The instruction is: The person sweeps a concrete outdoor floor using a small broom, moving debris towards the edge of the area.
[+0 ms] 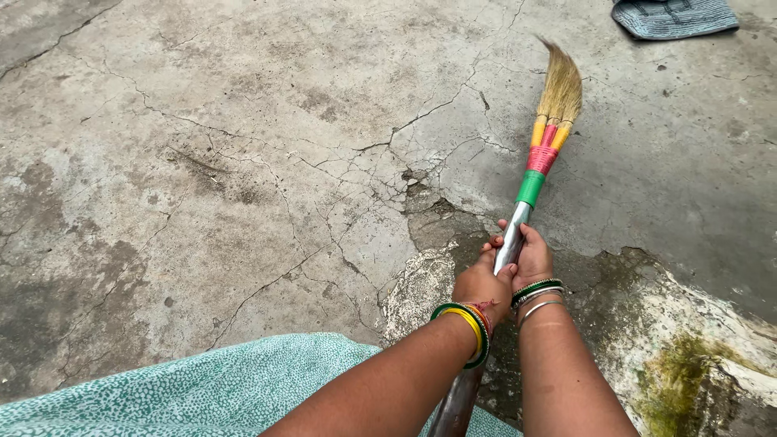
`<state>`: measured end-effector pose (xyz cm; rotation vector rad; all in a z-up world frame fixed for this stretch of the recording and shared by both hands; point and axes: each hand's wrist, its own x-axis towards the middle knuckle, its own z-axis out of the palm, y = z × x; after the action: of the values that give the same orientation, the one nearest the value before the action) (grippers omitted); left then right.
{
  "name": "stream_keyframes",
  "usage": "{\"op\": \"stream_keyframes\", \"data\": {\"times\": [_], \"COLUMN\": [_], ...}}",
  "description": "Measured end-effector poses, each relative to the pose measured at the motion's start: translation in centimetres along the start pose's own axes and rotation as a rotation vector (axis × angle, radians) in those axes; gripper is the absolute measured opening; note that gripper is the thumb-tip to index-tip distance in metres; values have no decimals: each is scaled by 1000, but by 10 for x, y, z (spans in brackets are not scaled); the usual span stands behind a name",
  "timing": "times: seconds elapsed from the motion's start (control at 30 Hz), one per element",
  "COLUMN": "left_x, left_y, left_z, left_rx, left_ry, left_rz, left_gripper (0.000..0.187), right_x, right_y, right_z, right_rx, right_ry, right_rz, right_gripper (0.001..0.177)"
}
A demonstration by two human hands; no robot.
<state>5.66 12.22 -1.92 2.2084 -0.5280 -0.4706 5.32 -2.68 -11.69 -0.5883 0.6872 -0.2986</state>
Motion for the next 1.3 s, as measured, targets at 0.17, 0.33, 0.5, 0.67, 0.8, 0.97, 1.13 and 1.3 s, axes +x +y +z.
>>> {"op": "stream_keyframes", "data": {"times": [0.17,0.33,0.5,0.67,0.8,0.97,1.13,1.3], "left_x": [9,-12,-30,-29,-10,-5,-1,-4], "left_y": [2,-12,-12,-1,-8,-25,-28,1], "left_z": [-24,-33,-37,-59,-59,-38,-26,-45], "left_rx": [-201,-402,-577,-549,-504,-668,-813,-768], "left_ry": [-472,-508,-357,-341,-471,-551,-512,-442], "left_rz": [-230,-429,-520,-430,-366,-494,-534,-454], "left_gripper": [48,53,40,40,41,41,38,38], "right_x": [0,-12,-24,-31,-32,-26,-18,-41], "right_y": [14,39,37,27,20,29,22,-4], "right_z": [-27,-24,8,27,19,7,3,20], "right_rx": [123,42,-143,-130,-100,-138,-232,-111], "right_ry": [172,292,234,119,204,282,258,-157], "right_rz": [-60,94,170,51,17,120,152,159], "right_gripper": [37,36,36,38,36,37,35,50]}}
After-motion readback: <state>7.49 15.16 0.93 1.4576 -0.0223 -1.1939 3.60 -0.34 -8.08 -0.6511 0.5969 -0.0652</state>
